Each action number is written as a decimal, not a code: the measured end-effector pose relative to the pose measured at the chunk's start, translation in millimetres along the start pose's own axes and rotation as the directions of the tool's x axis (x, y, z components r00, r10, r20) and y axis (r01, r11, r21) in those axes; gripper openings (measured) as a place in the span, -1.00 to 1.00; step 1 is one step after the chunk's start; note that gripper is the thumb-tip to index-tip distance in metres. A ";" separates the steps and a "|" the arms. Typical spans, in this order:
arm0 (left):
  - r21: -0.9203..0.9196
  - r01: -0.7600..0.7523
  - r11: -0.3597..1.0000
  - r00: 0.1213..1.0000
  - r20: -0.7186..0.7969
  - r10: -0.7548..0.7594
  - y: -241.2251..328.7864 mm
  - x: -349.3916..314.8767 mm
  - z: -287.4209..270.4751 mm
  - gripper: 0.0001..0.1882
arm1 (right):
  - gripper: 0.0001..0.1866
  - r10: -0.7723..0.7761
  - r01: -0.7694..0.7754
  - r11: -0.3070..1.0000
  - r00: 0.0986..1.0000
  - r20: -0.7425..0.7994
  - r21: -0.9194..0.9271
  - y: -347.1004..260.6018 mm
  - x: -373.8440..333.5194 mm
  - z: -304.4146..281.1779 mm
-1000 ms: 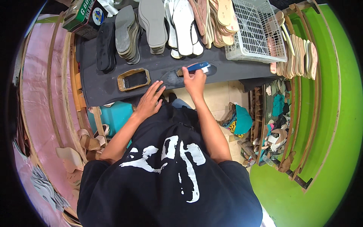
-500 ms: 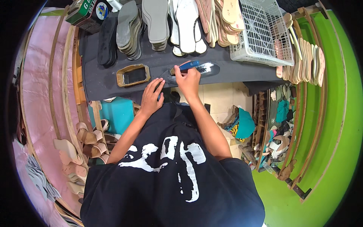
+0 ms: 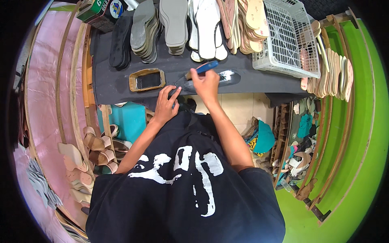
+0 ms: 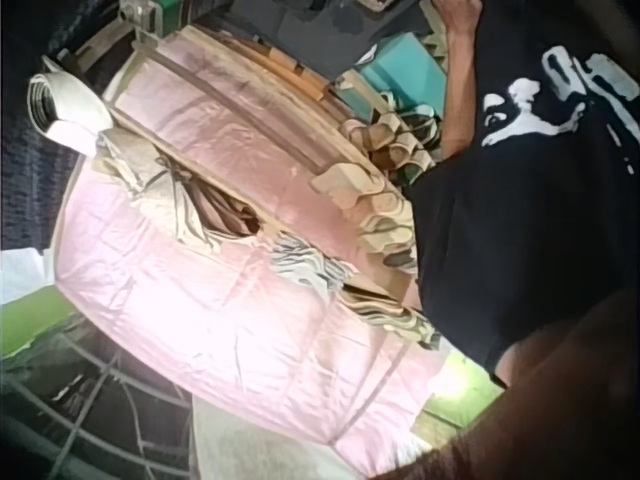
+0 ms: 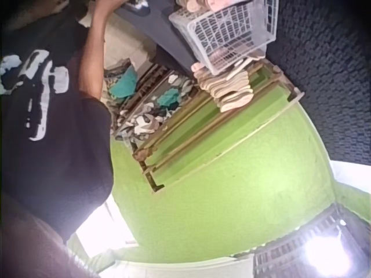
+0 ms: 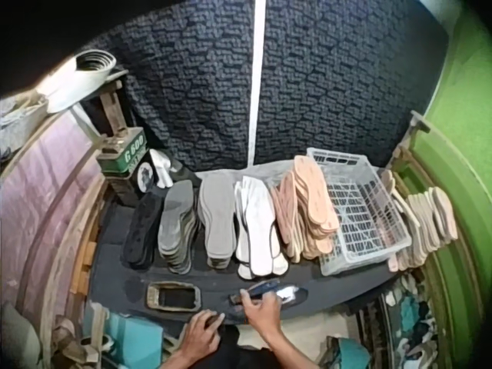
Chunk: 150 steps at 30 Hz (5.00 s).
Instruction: The person takes a shoe insole, applies adhesive across its surface using a brush dipped into a container of glue, places the coated insole into a basket, and applies adhesive to another shoe insole with the brush.
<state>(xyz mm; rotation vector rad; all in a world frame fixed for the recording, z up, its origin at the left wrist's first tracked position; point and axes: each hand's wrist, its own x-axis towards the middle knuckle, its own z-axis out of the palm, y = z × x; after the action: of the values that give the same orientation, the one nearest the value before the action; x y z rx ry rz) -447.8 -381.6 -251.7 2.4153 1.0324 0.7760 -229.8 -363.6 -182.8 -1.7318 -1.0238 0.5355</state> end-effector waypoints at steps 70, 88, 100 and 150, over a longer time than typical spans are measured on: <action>-0.078 0.023 0.997 0.986 -0.165 -0.036 -8.1 -7.4 -8.9 -0.71 | -0.76 -0.018 0.026 0.999 0.987 0.159 -0.046 3.5 -15.1 4.4; -0.078 0.035 0.996 0.986 -0.157 -0.046 -5.8 -6.8 -11.0 -0.71 | -0.76 -0.011 0.007 0.997 0.999 0.053 0.071 13.0 -2.2 -4.7; -0.066 0.010 0.998 0.988 -0.156 -0.020 -10.5 -8.3 -10.3 -0.67 | -0.82 -0.308 0.309 0.949 0.876 0.371 0.056 -2.1 -15.6 16.3; -0.080 0.044 0.996 0.974 -0.220 -0.060 -7.7 -7.9 -5.5 -0.54 | -0.75 -0.499 0.569 0.822 0.720 0.483 0.001 -18.9 -13.5 17.7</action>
<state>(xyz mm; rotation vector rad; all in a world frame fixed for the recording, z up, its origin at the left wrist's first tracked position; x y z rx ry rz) -459.8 -381.8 -254.3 2.2671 1.1238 1.0660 -257.6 -362.9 -174.0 -1.3433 -1.8822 0.5083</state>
